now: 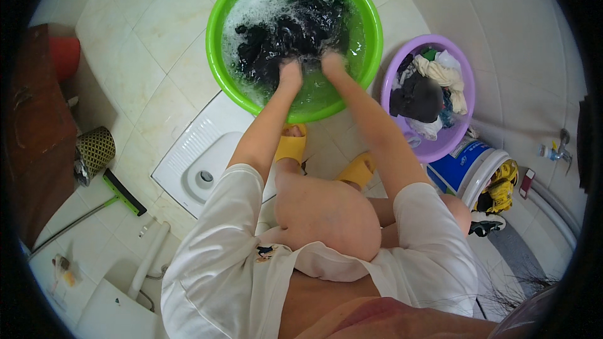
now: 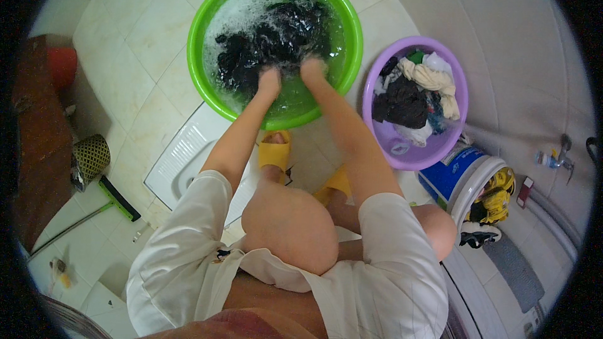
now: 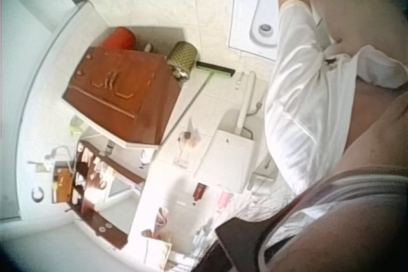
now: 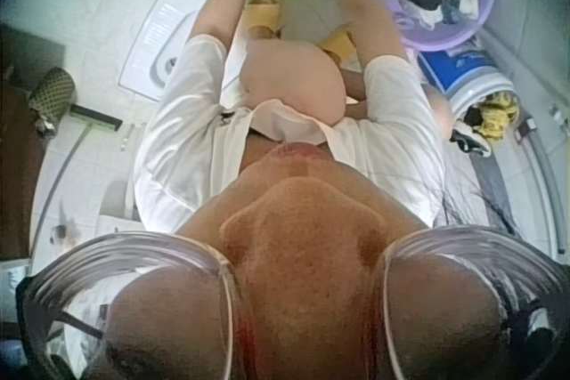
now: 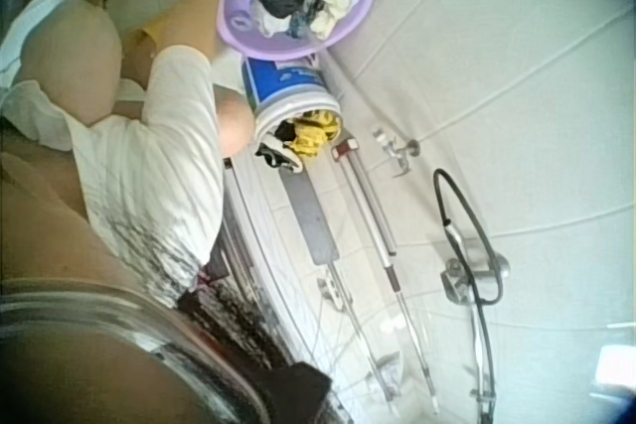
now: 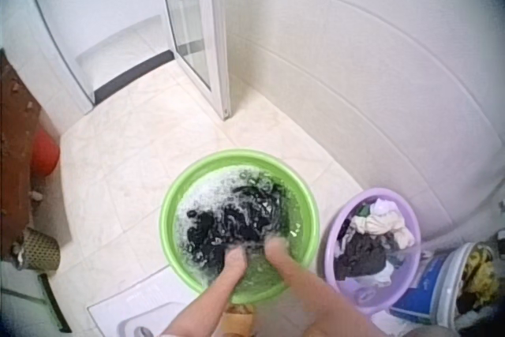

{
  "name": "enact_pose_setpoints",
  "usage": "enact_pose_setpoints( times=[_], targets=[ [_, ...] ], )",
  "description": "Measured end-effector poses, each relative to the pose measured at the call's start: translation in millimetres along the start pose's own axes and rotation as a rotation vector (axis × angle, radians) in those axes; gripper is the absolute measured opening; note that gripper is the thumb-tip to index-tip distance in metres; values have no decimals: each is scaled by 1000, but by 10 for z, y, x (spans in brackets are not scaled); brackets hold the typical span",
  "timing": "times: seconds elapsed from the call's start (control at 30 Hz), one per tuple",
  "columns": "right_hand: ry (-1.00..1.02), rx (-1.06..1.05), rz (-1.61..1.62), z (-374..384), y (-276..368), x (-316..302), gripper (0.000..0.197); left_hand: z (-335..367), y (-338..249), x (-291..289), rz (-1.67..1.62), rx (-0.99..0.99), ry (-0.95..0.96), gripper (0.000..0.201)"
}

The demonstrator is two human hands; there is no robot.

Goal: The person washes clothes by hand in a green basin filled with soapy water, scrubbing, wringing out, and transferring the items into a purple basin.

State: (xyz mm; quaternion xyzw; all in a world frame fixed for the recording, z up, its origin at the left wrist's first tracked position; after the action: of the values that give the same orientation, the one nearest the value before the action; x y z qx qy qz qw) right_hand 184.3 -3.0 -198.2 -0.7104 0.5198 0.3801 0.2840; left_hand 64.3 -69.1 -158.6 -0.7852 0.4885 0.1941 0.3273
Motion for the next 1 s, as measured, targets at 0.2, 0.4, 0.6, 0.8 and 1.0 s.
enact_pose_setpoints(
  times=[0.2,0.4,0.6,0.8,1.0],
  targets=[
    [124,-374,-111,-421,291,-384,20,-262,337,-254,-539,-154,-230,32],
    [295,120,1350,-698,-185,-920,40,-1046,462,-811,-1652,-37,-407,9],
    [-30,-394,698,-1173,158,-2306,44,-1701,129,-2221,-1076,281,-733,12],
    [-576,-391,645,-1275,-155,-4102,20,-2356,-438,-3786,-718,657,-951,11],
    [-999,-345,630,-2595,-15,-6128,29,-3808,-907,-5374,-686,879,-1190,9]
  ],
)
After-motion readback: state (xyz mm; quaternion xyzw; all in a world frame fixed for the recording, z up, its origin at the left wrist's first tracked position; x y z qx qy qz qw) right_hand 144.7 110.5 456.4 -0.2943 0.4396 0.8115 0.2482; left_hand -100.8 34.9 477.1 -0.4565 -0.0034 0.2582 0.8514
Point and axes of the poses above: each hand's wrist, its own z-axis towards the middle knuckle, its own x-axis out of the palm, y = z × x, the point moved 6 cm from there along z, towards the middle knuckle, and after that the axes turned 7 degrees about y, right-handed, at the moved point
